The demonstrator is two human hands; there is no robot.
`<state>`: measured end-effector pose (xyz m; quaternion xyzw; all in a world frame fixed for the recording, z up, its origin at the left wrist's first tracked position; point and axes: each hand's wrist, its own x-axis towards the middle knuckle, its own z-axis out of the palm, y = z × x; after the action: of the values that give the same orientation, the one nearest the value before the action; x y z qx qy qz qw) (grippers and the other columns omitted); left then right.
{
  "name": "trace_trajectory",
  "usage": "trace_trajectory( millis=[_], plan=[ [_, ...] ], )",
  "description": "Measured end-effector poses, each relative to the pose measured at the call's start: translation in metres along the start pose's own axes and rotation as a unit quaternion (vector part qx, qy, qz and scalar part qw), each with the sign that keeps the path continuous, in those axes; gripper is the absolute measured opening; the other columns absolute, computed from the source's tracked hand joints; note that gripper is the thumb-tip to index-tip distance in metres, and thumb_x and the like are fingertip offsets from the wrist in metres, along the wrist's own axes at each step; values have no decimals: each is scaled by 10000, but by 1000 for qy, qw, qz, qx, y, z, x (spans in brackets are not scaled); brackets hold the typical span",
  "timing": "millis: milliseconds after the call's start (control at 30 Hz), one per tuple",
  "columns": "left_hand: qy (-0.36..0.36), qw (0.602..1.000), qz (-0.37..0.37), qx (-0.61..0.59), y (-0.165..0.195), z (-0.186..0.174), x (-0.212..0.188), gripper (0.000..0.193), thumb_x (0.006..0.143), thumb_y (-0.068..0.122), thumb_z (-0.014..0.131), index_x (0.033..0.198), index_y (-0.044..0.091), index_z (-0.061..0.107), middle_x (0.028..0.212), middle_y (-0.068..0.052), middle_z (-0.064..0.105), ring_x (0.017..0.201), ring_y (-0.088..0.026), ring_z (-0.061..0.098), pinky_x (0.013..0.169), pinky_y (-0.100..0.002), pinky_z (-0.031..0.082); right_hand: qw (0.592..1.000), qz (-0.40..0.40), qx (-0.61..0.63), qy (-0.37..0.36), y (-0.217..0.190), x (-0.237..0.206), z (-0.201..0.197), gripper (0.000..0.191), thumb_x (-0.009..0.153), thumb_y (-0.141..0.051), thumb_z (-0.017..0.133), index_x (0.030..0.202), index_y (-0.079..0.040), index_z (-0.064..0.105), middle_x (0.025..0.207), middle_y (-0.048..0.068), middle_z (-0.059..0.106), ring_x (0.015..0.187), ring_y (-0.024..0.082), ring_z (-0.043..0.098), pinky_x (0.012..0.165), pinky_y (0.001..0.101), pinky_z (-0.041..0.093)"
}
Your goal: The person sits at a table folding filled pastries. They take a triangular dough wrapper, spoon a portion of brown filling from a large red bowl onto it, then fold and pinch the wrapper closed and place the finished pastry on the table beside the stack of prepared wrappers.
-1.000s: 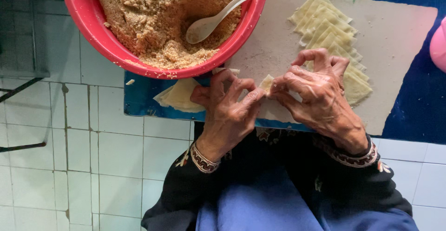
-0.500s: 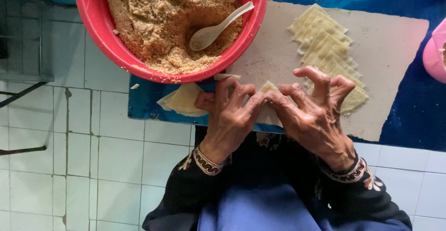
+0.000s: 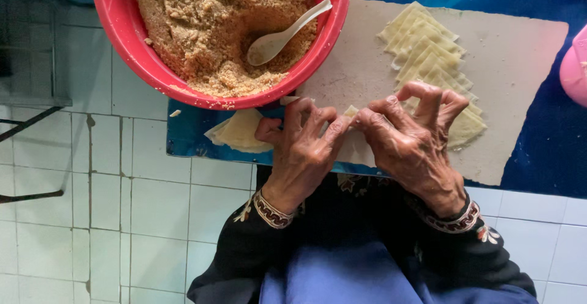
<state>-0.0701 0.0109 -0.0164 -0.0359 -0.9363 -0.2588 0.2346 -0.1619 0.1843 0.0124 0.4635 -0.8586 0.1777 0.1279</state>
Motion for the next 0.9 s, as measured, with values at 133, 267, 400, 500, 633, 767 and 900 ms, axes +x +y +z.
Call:
trace_trajectory(
  millis=[133, 267, 400, 500, 633, 767, 900],
  plan=[
    [-5, 1000, 9, 5, 0, -2, 0, 334, 842, 86, 743, 1174, 124, 719, 1148, -18, 624, 1140, -315, 524, 1004, -442, 440, 1000, 0, -9, -13, 0, 1, 1, 152, 922, -173, 784, 1067, -177, 739, 1100, -62, 688, 1236, 251, 508, 979, 517, 256],
    [-6, 999, 10, 35, 0, 0, 0, 353, 837, 78, 735, 1188, 116, 717, 1175, -24, 641, 1157, -308, 522, 1018, -446, 430, 1000, 4, 13, -12, -1, -3, -5, 124, 936, -199, 786, 1047, -178, 735, 1083, -56, 681, 1289, 276, 517, 955, 528, 252],
    [-10, 1000, 7, 25, -1, 1, 0, 317, 898, 98, 756, 1211, 88, 707, 1188, -37, 628, 1177, -317, 508, 1044, -433, 429, 1000, 1, -28, 11, -6, -6, -4, 122, 960, -195, 788, 1075, -202, 748, 1105, -54, 687, 1291, 271, 489, 981, 530, 252],
    [1, 1000, 14, 18, -2, 1, 0, 323, 893, 103, 754, 1212, 108, 708, 1208, -18, 619, 1198, -309, 503, 1060, -425, 429, 999, 12, -32, 7, -6, -2, -1, 121, 982, -201, 791, 1093, -203, 745, 1121, -57, 682, 1302, 266, 473, 1000, 528, 252],
    [-2, 999, 5, 42, 0, 0, -1, 403, 798, 85, 734, 1198, 135, 733, 1234, 1, 614, 1185, -295, 502, 1039, -425, 429, 999, 27, -28, 4, -10, 2, -6, 137, 937, -159, 791, 1070, -163, 761, 1078, -38, 693, 1286, 277, 497, 938, 528, 245],
    [-3, 997, 7, 72, 1, 2, -1, 387, 814, 98, 748, 1200, 128, 730, 1292, 5, 596, 1213, -308, 492, 1046, -437, 427, 997, 25, -67, 30, -18, 0, -10, 132, 855, -161, 787, 977, -195, 752, 1070, -8, 704, 1220, 317, 459, 924, 530, 257],
    [-3, 1000, -8, 30, 0, 1, -1, 368, 865, 105, 768, 1229, 98, 713, 1370, -1, 569, 1255, -317, 479, 1063, -432, 433, 995, 27, -89, 25, -18, 1, -2, 139, 990, -204, 795, 1126, -206, 768, 1143, -45, 706, 1343, 276, 454, 1001, 553, 240]
  ],
)
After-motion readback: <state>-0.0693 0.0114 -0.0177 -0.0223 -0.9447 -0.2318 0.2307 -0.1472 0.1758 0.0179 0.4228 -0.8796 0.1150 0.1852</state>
